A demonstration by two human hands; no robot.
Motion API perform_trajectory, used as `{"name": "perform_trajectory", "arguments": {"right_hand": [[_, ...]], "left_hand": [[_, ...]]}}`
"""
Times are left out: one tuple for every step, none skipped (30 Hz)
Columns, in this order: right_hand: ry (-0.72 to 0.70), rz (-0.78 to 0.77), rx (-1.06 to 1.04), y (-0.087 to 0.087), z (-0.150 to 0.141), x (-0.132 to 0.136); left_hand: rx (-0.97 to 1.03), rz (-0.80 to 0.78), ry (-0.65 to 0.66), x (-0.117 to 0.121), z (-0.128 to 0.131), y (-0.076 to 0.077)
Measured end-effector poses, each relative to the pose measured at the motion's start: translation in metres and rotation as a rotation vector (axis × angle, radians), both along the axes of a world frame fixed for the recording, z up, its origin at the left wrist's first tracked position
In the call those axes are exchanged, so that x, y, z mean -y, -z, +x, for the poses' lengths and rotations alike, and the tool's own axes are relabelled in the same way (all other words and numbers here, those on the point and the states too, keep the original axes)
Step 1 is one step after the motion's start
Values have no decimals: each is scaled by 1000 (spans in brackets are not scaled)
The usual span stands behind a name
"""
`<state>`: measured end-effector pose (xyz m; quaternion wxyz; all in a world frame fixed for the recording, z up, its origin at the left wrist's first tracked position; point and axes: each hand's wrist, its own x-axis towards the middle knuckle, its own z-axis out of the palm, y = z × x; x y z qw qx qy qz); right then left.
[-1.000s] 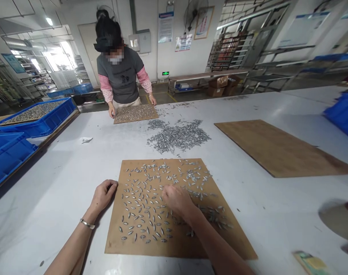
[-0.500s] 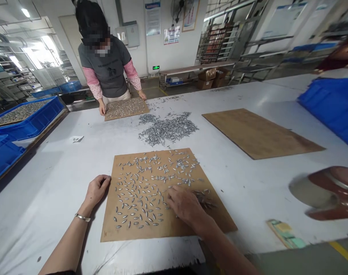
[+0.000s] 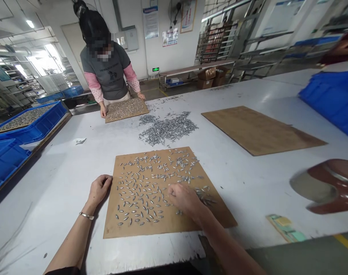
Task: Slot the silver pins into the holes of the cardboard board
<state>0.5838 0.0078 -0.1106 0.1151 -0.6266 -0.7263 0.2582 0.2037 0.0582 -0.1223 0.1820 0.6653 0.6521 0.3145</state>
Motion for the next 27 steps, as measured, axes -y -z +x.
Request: {"name": "perform_trajectory", "arguments": {"right_hand": [[-12, 43, -16, 0, 0, -1], [-25, 93, -24, 0, -1, -3], [-39, 137, -20, 1, -2, -6], [-55, 166, -2, 1, -4, -9], [-73, 175, 28, 1, -6, -12], [-94, 170, 61, 1, -8, -15], [-112, 163, 96, 1, -9, -17], [-124, 159, 132, 1, -11, -19], [-125, 159, 168, 1, -12, -20], [-119, 160, 197, 1, -13, -21], [-108, 159, 216, 1, -14, -20], [-94, 154, 224, 1, -15, -19], [-78, 145, 224, 2, -16, -18], [-60, 138, 217, 3, -17, -18], [-41, 135, 210, 4, -19, -17], [-22, 137, 206, 5, -19, -17], [-4, 145, 204, 6, -20, -18], [11, 154, 200, 7, -19, -18], [23, 165, 187, 8, -18, -19], [30, 176, 162, 9, -15, -19], [35, 190, 125, 9, -11, -18], [41, 210, 80, 9, -6, -16], [49, 233, 35, 8, 0, -12], [59, 252, -5, 8, 6, -6], [66, 261, -33, 6, 12, 1], [67, 257, -47, 5, 18, 9], [60, 243, -52, 4, 22, 17]], "left_hand": [[2, 2, 1, 0, 0, 0], [3, 5, 3, 0, 0, 1], [2, 8, 4, 0, 0, 2], [0, 13, 3, -1, 0, 2], [-1, 16, 2, -1, 0, 2], [-1, 19, 1, -1, 0, 3], [-1, 22, 0, -1, -1, 3], [0, 22, -1, 0, -1, 3], [0, 21, -1, 0, -1, 3], [1, 19, 0, 0, -1, 3], [0, 17, 2, 0, -1, 3], [-1, 16, 2, 1, -1, 3], [-1, 15, 1, 1, 0, 3], [-2, 13, 0, 1, 0, 2], [-2, 11, 0, 1, 0, 2], [-1, 7, 1, 1, 0, 2], [0, 5, 1, 1, 1, 2], [1, 2, 2, 1, 1, 1], [1, 2, 1, 1, 1, 2], [-1, 1, -1, 1, 0, 2], [-3, 1, -4, 0, 0, 2], [-5, 1, -7, 0, 0, 2], [-6, 0, -8, 0, -1, 3], [-9, -1, -8, 0, -1, 3], [-11, 0, -10, 0, -2, 3], [-14, 0, -10, -1, -2, 3], [-16, 0, -10, -1, -2, 3]]}}
